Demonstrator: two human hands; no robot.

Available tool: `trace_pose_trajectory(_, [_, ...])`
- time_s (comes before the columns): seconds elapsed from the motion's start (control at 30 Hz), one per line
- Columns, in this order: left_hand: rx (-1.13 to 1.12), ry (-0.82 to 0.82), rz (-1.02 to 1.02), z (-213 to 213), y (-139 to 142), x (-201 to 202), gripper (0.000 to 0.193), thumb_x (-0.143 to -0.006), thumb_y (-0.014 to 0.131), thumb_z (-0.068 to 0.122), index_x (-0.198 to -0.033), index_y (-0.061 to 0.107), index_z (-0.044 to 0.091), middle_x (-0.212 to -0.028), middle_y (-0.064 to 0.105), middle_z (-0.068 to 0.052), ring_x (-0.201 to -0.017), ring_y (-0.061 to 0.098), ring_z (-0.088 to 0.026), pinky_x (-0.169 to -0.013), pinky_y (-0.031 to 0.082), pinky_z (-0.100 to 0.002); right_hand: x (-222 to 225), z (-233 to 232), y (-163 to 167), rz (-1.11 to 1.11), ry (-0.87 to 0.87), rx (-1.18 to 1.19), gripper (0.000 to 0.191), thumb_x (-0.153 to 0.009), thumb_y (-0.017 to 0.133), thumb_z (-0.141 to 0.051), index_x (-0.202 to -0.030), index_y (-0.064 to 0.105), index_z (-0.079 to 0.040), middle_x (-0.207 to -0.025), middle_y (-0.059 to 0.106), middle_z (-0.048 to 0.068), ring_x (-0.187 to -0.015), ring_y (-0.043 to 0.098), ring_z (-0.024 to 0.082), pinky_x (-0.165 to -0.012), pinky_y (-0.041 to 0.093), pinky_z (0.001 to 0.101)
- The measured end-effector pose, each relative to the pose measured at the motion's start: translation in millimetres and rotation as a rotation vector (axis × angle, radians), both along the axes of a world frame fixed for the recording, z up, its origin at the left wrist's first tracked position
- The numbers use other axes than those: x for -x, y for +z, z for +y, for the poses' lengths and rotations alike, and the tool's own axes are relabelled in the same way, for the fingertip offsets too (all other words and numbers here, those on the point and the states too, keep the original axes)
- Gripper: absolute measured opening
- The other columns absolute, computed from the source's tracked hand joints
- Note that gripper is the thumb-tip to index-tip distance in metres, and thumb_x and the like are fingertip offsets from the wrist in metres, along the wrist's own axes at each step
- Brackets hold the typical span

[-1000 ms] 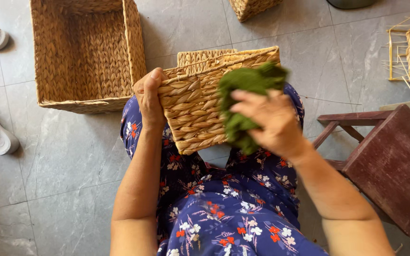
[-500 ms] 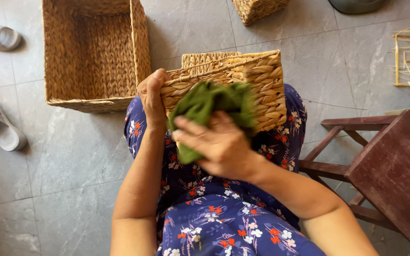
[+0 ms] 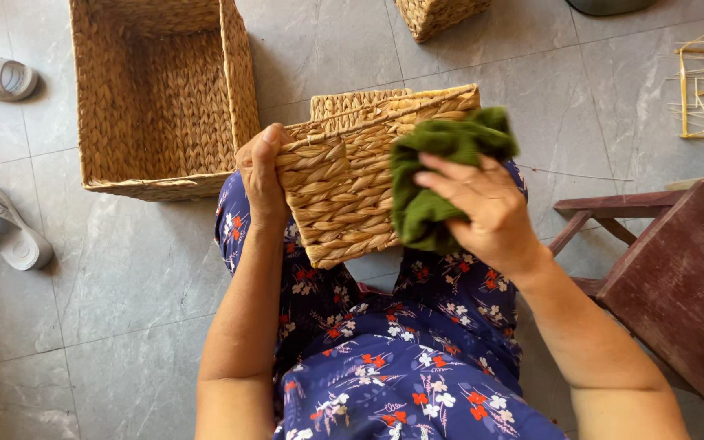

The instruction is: The person wipes the exterior and interior surfaces of a woven basket with a green cloth. They rotate the basket to clean all sides and then wipe the inside before setting it aside.

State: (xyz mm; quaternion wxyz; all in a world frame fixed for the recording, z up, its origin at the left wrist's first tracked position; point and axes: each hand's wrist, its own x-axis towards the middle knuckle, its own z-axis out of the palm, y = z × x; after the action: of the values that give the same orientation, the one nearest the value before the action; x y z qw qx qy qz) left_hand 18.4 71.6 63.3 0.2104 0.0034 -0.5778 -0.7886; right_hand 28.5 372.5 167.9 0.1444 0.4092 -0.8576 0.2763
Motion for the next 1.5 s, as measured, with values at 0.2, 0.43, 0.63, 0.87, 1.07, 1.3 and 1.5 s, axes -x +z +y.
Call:
trace_pose_trajectory(0.2, [0.047,0.011,0.026,2,1,-2,0.047,-0.107,0.05,0.037,-0.071,0.046,0.006,-0.07,0.043,0.002,-0.067,0.035,-0.008,-0.061,0.029,-0.029,-16,-20,-10,0.041,-0.093,0.05,0.066,-0.071,0.077,0.001,-0.136,0.067,-0.01,-0.15,0.056,0.007,-0.133,0.056,0.038,-0.118,0.047,0.044])
trace_pose_trajectory(0.43, [0.075,-0.005,0.027,-5,6,-2,0.048,-0.107,0.048,0.037,-0.071,0.044,0.006,-0.07,0.044,0.0,-0.066,0.038,-0.01,-0.06,0.032,-0.031,-42,-112,-6,-0.006,0.269,-0.001,0.068,-0.076,0.083,-0.017,-0.141,0.064,-0.008,-0.156,0.05,0.01,-0.139,0.05,0.036,-0.117,0.039,0.0484])
trace_pose_trajectory(0.63, [0.073,-0.028,0.024,-4,5,-4,0.049,-0.107,0.05,0.039,-0.071,0.045,0.007,-0.07,0.043,0.001,-0.067,0.037,-0.009,-0.061,0.031,-0.03,-18,-90,-15,0.13,0.258,-0.01,0.055,-0.084,0.081,-0.013,-0.137,0.068,-0.018,-0.152,0.058,0.0,-0.146,0.046,0.024,-0.12,0.035,0.0412])
trace_pose_trajectory(0.87, [0.008,-0.031,0.007,5,5,-1,0.047,-0.107,0.052,0.035,-0.071,0.046,0.006,-0.07,0.041,0.003,-0.067,0.034,-0.008,-0.06,0.029,-0.029,2,5,-5,0.051,-0.11,-0.021,0.057,-0.076,0.078,0.004,-0.13,0.072,-0.012,-0.143,0.066,0.002,-0.129,0.059,0.027,-0.11,0.046,0.0383])
trace_pose_trajectory(1.07, [0.032,-0.015,-0.002,4,4,-2,0.046,-0.106,0.051,0.035,-0.07,0.046,0.006,-0.069,0.043,0.003,-0.066,0.035,-0.008,-0.06,0.029,-0.029,-9,-27,-6,0.1,-0.152,0.015,0.064,-0.073,0.082,-0.001,-0.135,0.067,-0.008,-0.149,0.059,0.009,-0.137,0.053,0.041,-0.12,0.043,0.0454])
trace_pose_trajectory(1.3, [-0.049,0.1,-0.068,-6,6,1,0.036,-0.101,0.055,0.032,-0.082,0.061,0.003,-0.074,0.049,0.004,-0.068,0.043,-0.008,-0.062,0.034,-0.03,-22,-90,-7,0.033,0.065,-0.061,0.069,-0.074,0.082,-0.011,-0.141,0.067,-0.011,-0.155,0.048,0.018,-0.121,0.059,0.035,-0.109,0.045,0.048])
trace_pose_trajectory(1.5, [-0.045,0.002,-0.11,-5,4,1,0.041,-0.103,0.056,0.034,-0.073,0.051,0.007,-0.069,0.044,0.006,-0.063,0.037,-0.006,-0.056,0.029,-0.028,-3,-66,5,0.19,0.092,-0.027,0.06,-0.073,0.084,-0.013,-0.132,0.071,-0.018,-0.147,0.057,0.005,-0.127,0.059,0.031,-0.112,0.043,0.0463])
